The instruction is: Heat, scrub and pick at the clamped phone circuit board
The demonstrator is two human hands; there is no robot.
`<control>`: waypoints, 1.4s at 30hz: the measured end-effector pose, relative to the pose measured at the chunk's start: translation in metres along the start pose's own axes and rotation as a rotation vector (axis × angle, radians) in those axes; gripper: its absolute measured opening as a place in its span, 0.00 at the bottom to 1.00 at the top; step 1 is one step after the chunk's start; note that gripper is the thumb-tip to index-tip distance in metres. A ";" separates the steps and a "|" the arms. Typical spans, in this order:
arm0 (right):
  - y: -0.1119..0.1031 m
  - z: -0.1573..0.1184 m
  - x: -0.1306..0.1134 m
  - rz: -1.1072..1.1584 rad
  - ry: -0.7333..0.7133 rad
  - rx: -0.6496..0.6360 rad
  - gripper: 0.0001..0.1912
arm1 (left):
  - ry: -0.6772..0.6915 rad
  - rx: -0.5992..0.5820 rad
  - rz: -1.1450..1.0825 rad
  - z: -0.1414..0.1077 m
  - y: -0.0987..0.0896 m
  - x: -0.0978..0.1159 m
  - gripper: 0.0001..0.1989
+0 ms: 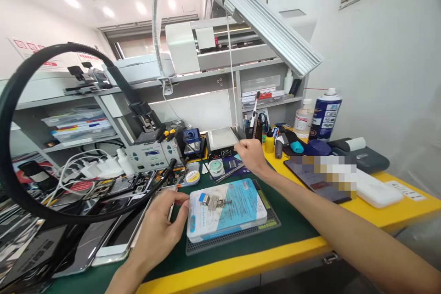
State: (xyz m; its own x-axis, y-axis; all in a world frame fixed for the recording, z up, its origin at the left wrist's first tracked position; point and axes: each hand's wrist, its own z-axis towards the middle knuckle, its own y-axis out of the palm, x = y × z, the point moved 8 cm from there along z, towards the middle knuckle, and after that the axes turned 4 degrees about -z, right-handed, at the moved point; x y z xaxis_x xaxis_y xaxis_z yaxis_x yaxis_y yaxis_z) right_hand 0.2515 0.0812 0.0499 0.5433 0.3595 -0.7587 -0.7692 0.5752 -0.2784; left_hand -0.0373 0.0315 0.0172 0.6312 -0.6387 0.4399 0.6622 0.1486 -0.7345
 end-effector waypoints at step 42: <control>0.029 -0.007 0.038 -0.659 -0.035 -0.991 0.09 | 0.176 -0.228 0.003 0.020 0.030 0.032 0.18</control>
State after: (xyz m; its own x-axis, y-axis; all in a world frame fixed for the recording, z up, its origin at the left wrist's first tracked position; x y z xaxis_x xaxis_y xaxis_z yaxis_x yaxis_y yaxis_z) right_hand 0.2472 0.1058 0.0089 0.9287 0.2359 -0.2862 -0.2543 -0.1569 -0.9543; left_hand 0.0112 0.0309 0.0194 0.5402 -0.7627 0.3556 0.5401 -0.0098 -0.8415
